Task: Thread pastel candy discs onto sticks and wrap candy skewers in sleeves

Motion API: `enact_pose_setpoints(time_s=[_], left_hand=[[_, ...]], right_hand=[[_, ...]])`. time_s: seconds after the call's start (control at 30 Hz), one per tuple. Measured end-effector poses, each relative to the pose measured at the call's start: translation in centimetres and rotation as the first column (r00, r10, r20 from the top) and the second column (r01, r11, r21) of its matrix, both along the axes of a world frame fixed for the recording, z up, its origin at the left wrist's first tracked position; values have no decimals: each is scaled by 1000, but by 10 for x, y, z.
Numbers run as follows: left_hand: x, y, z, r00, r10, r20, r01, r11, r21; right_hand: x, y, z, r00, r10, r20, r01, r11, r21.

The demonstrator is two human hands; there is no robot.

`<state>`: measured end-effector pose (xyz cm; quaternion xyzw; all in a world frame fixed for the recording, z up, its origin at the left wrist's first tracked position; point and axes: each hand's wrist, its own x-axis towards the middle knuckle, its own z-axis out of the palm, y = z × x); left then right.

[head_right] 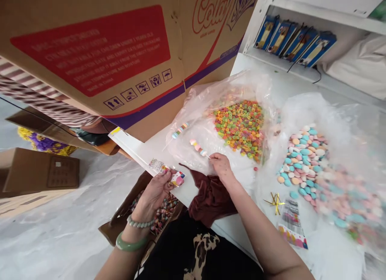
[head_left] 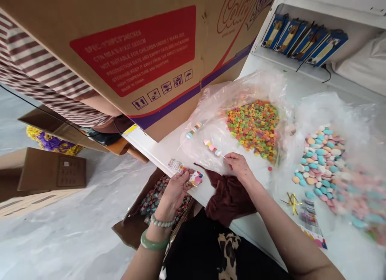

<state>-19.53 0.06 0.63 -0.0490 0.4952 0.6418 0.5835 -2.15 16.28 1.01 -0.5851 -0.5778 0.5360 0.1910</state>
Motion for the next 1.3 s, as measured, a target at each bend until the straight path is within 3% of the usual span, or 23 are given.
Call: enact_pose_setpoints(time_s=[0.1, 0.27, 0.4, 0.5, 0.63, 0.93, 1.0, 1.17, 1.3], left_hand=[[5, 5, 0, 1000, 6, -17, -6, 999, 32], [21, 14, 3, 994, 87, -63, -80, 990, 114], [43, 19, 20, 977, 116, -182, -83, 980, 179], [66, 23, 37, 962, 101, -253, -48, 977, 208], [98, 25, 49, 975, -1, -222, 49, 977, 209], [144, 23, 54, 931, -287, -224, 315, 944, 102], [153, 25, 56, 933, -263, -244, 299, 946, 124], [170, 31, 60, 978, -94, -187, 129, 975, 183], [179, 27, 64, 987, -102, -123, 128, 966, 223]], right_hand=[[30, -14, 7, 988, -14, -154, 1, 996, -84], [61, -47, 28, 905, -40, -423, -63, 972, -228], [64, -71, 44, 838, -102, -537, -93, 941, -324], [57, -89, 51, 794, -123, -596, -77, 951, -299], [55, -104, 52, 771, -127, -625, -19, 975, -222], [90, -116, 54, 802, -264, -536, 267, 961, -74], [97, -119, 55, 800, -248, -546, 256, 965, -63], [106, -125, 61, 753, -189, -630, 158, 982, -105], [109, -123, 65, 734, -227, -641, 160, 974, -162]])
